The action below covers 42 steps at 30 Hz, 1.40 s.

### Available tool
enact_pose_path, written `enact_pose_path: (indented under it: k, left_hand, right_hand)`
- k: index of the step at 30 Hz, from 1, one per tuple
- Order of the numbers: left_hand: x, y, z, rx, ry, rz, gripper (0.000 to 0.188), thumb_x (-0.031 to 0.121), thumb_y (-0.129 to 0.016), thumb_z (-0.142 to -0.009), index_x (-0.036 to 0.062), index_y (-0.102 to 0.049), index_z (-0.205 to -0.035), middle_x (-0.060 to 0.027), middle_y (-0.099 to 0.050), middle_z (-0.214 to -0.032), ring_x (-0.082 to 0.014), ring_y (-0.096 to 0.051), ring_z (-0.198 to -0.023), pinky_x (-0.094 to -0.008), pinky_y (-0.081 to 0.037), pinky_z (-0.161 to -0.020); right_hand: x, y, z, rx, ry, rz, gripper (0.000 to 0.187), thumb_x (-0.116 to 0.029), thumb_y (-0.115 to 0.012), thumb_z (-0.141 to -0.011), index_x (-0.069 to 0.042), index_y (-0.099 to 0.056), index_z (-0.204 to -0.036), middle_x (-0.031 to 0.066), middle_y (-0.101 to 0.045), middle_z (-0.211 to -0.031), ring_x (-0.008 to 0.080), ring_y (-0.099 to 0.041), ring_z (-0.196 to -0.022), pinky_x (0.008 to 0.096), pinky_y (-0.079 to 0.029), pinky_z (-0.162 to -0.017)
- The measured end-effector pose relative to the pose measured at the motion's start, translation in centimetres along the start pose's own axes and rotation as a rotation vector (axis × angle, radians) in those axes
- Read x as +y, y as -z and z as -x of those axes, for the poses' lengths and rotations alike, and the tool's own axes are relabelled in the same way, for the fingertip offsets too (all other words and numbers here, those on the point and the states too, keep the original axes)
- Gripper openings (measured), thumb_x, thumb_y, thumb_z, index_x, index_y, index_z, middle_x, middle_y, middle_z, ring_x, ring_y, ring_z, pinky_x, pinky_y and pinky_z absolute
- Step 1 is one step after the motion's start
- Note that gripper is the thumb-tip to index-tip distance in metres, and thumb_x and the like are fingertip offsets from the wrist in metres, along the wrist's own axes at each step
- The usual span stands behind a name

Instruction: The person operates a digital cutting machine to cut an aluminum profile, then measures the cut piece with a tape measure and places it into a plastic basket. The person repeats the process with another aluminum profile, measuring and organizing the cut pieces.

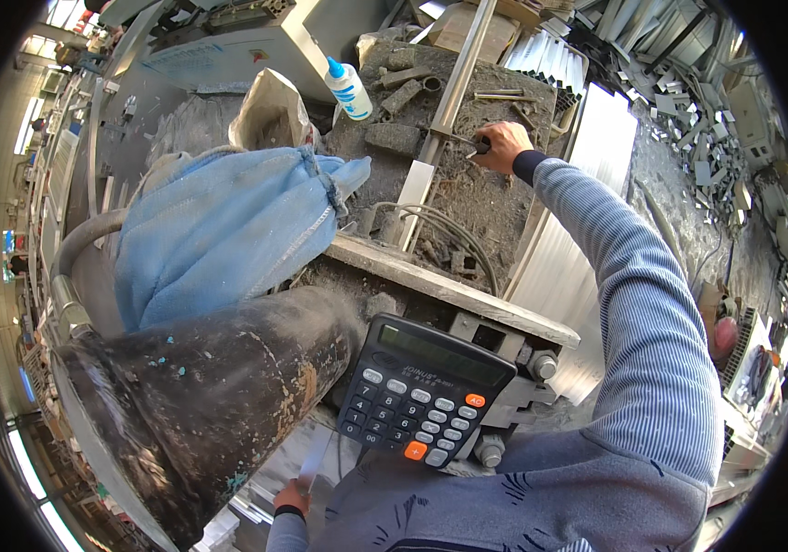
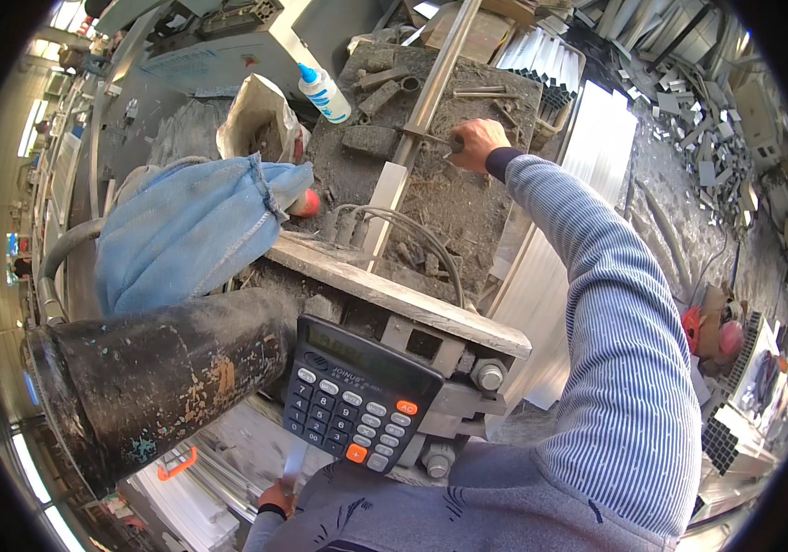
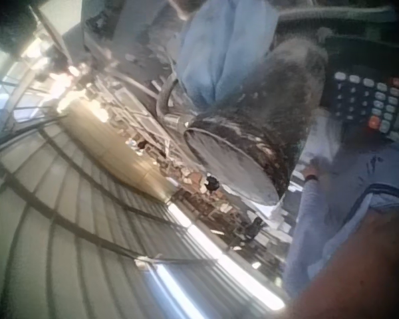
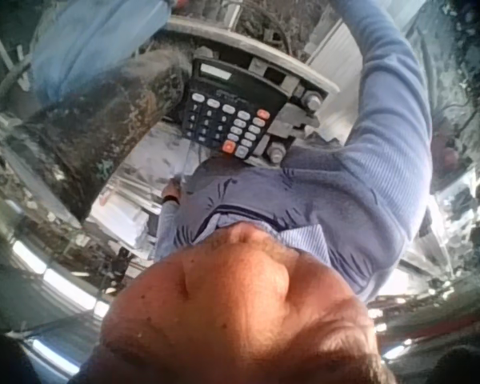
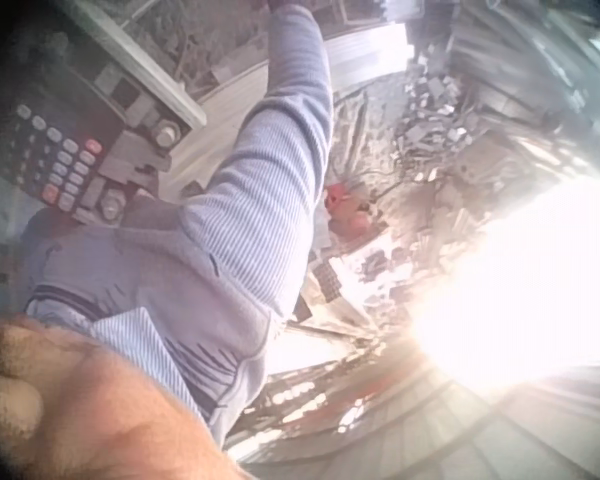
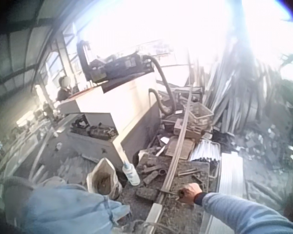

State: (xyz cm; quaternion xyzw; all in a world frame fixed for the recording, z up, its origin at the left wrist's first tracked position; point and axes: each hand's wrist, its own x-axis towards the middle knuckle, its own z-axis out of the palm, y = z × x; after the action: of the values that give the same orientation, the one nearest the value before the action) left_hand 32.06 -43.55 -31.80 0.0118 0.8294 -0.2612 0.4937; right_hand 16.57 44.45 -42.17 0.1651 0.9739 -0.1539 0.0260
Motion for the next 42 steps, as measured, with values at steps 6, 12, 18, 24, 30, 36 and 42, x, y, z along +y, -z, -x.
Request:
enact_pose_path:
  k: [6, 12, 18, 24, 30, 36, 42]
  left_hand:
    - [-0.2, 0.0, -0.2, -0.019, -0.026, 0.010, 0.057, 0.042, -0.073, -0.081, 0.0116, -0.052, -0.125, -0.0172, -0.070, -0.107, -0.0356, -0.068, -0.102, -0.0475, -0.053, -0.088]
    - [-0.4, -0.4, -0.3, 0.002, -0.053, 0.001, 0.061, 0.042, -0.073, -0.080, 0.0090, -0.051, -0.125, -0.0196, -0.070, -0.103, -0.0384, -0.068, -0.099, -0.0491, -0.053, -0.086]
    - [-0.8, -0.7, -0.6, -0.014, -0.060, -0.027, 0.058, 0.040, -0.072, -0.081, 0.0121, -0.050, -0.127, -0.0171, -0.071, -0.107, -0.0366, -0.068, -0.099, -0.0477, -0.053, -0.087]
    - [-0.5, -1.4, -0.6, 0.103, -0.112, -0.056, 0.061, 0.039, -0.072, -0.083, 0.0120, -0.049, -0.132, -0.0170, -0.070, -0.108, -0.0362, -0.068, -0.100, -0.0482, -0.053, -0.088]
    - [-0.2, -1.7, 0.1, 0.022, -0.050, 0.107, 0.045, 0.042, -0.052, -0.095, 0.0106, -0.058, -0.126, -0.0217, -0.069, -0.107, -0.0382, -0.066, -0.105, -0.0488, -0.049, -0.094]
    - [0.7, -3.3, -0.8, 0.085, 0.045, 0.149, 0.033, 0.027, -0.053, -0.092, 0.0153, -0.060, -0.122, -0.0129, -0.072, -0.103, -0.0342, -0.069, -0.098, -0.0495, -0.052, -0.085]
    - [1.2, -3.4, -1.2, 0.088, 0.086, 0.206, 0.034, 0.018, -0.057, -0.089, 0.0168, -0.061, -0.123, -0.0110, -0.073, -0.096, -0.0305, -0.071, -0.093, -0.0487, -0.051, -0.086]
  right_hand:
    - [-0.7, 0.4, 0.2, 0.028, -0.065, -0.017, 0.032, -0.037, -0.077, -0.074, -0.013, -0.072, -0.094, 0.0100, -0.072, -0.087, 0.0291, -0.070, -0.082, 0.0418, -0.056, -0.074]
    - [-1.3, 0.5, 0.5, 0.010, -0.116, 0.008, 0.035, -0.039, -0.079, -0.077, -0.013, -0.074, -0.100, 0.0078, -0.075, -0.089, 0.0244, -0.072, -0.077, 0.0384, -0.058, -0.071]
    - [-1.5, 0.9, 0.1, 0.017, 0.142, 0.350, 0.015, -0.024, -0.068, -0.084, -0.010, -0.068, -0.089, 0.0087, -0.070, -0.084, 0.0269, -0.069, -0.078, 0.0415, -0.054, -0.070]
    - [-2.3, -0.2, 1.8, 0.126, 0.272, 0.601, 0.012, -0.015, -0.061, -0.089, -0.010, -0.061, -0.100, 0.0074, -0.066, -0.094, 0.0227, -0.064, -0.095, 0.0394, -0.054, -0.070]
    - [4.9, -1.0, 0.2, -0.172, -0.388, -0.582, 0.071, -0.017, -0.070, -0.083, -0.005, -0.039, -0.146, 0.0190, -0.061, -0.129, 0.0315, -0.058, -0.118, 0.0431, -0.044, -0.106]
    - [13.1, -7.9, -5.2, 0.166, -0.007, -0.295, 0.049, -0.012, -0.069, -0.082, 0.002, -0.055, -0.127, 0.0230, -0.065, -0.119, 0.0397, -0.060, -0.110, 0.0433, -0.047, -0.098]
    - [12.8, -11.3, -5.0, 0.300, 0.240, 0.056, 0.043, -0.007, -0.067, -0.079, 0.002, -0.060, -0.121, 0.0257, -0.064, -0.113, 0.0435, -0.058, -0.108, 0.0488, -0.047, -0.090]
